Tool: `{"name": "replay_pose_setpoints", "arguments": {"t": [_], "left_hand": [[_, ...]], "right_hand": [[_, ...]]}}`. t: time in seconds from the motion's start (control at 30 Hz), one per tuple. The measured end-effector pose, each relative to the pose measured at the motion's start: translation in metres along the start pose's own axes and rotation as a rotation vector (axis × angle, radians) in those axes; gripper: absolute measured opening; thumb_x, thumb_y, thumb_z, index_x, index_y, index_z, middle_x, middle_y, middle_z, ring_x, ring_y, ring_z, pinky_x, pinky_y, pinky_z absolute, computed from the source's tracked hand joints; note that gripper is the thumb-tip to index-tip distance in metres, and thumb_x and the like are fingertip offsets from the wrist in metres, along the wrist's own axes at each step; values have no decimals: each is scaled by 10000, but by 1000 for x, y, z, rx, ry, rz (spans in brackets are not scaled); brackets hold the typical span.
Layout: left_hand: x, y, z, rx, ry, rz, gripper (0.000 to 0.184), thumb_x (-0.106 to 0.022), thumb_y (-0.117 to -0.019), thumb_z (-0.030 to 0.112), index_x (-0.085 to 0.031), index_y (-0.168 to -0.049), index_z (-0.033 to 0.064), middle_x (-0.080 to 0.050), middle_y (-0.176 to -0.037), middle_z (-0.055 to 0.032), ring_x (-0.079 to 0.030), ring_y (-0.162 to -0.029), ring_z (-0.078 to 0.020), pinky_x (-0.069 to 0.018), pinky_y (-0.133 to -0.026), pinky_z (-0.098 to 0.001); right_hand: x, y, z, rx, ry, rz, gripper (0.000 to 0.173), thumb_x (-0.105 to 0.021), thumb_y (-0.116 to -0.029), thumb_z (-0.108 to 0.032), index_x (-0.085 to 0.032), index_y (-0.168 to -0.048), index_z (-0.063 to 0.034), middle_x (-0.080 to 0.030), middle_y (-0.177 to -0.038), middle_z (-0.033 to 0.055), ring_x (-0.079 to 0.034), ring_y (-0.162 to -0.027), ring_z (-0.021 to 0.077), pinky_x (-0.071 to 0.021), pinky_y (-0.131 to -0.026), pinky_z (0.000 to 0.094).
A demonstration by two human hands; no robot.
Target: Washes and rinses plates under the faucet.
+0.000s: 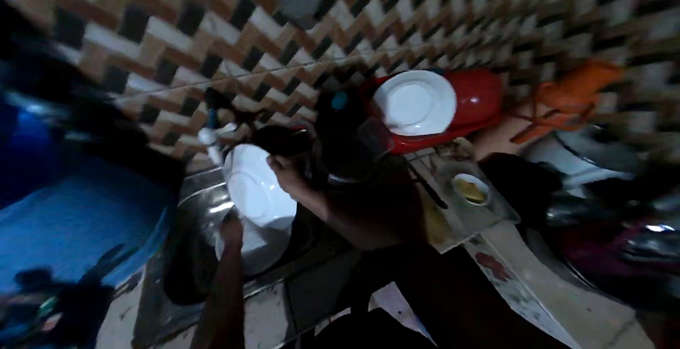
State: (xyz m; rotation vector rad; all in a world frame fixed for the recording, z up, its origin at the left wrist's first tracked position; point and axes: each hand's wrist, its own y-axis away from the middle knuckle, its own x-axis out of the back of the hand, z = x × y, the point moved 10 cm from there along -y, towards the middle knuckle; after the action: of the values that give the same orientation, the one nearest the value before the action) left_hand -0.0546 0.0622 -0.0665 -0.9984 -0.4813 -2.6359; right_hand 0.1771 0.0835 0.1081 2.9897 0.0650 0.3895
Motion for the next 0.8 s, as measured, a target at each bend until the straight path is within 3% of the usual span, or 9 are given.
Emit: {"name": "replay_pose_setpoints", "arguments": {"t": [0.1,0.17,0.27,0.33,0.37,0.47,0.5,0.63,0.8], "left_hand": [[6,4,-48,35,-388,-46,569,-558,-1043,353,-483,-1481,-1,-435,-1509,-325,-416,-1406,-495,-351,-1144,-621],[4,18,-81,91,-381,-123,706,-679,-974,382,-442,-1488,-40,-427,-1512,-324,-410,-1410,-474,-351,-1153,-595],[-2,37,-108,110,-395,-291,649,-664,-990,364,-488,-1440,-68,-497,-1469,-294,-458,-1393,-421,-365,-1165,-547],[1,42,-108,162,-439,-367,611,-602,-1019,396,-498,-1455,-18,-506,-1489,-234,-471,-1400,-359,-376,-1169,-499],[3,33,-116,191,-396,-293,609,-643,-993,400,-535,-1420,-21,-553,-1438,-238,-526,-1349,-360,-422,-1132,-505],[2,4,-146,210,-331,-167,710,-713,-950,382,-472,-1453,-56,-522,-1416,-327,-511,-1326,-462,-422,-1095,-607],[4,1,-145,203,-329,-166,709,-718,-952,368,-465,-1455,-63,-519,-1411,-340,-510,-1319,-477,-415,-1090,-621],[34,10,-100,205,-378,-151,608,-703,-963,383,-553,-1395,-19,-588,-1336,-312,-582,-1228,-469,-452,-1032,-634],[73,29,-23,195,-480,-152,539,-564,-1043,382,-539,-1418,-5,-543,-1413,-302,-509,-1332,-471,-395,-1087,-645]], "right_hand": [[87,13,-25,72,185,91,435,-438,-1106,-351,-632,-1301,-14,-661,-1226,216,-630,-1118,318,-487,-977,510],[167,39,-56,172,352,262,436,-436,-1103,-363,-635,-1357,-70,-663,-1322,158,-632,-1223,272,-484,-1064,481],[282,52,-73,342,130,500,423,-435,-1107,-285,-559,-1417,-26,-610,-1384,174,-604,-1252,242,-485,-1074,439],[357,59,-81,393,-26,660,372,-424,-1098,-217,-568,-1334,32,-619,-1301,156,-602,-1165,171,-500,-1014,365],[389,66,-82,374,-37,727,400,-430,-1102,-241,-556,-1358,39,-616,-1315,172,-606,-1158,180,-502,-1002,374],[462,69,-58,280,26,885,461,-419,-1103,-379,-535,-1380,-30,-618,-1141,133,-579,-854,143,-516,-762,347],[479,65,-44,259,45,904,478,-416,-1102,-396,-537,-1396,-39,-621,-1106,140,-567,-803,154,-508,-720,358],[501,45,9,217,37,879,453,-455,-1097,-356,-563,-1360,-4,-635,-1184,161,-608,-933,172,-520,-856,371],[492,23,52,152,182,926,496,-480,-1077,-398,-580,-1369,-10,-624,-1309,210,-621,-1181,253,-488,-1043,431]]}}
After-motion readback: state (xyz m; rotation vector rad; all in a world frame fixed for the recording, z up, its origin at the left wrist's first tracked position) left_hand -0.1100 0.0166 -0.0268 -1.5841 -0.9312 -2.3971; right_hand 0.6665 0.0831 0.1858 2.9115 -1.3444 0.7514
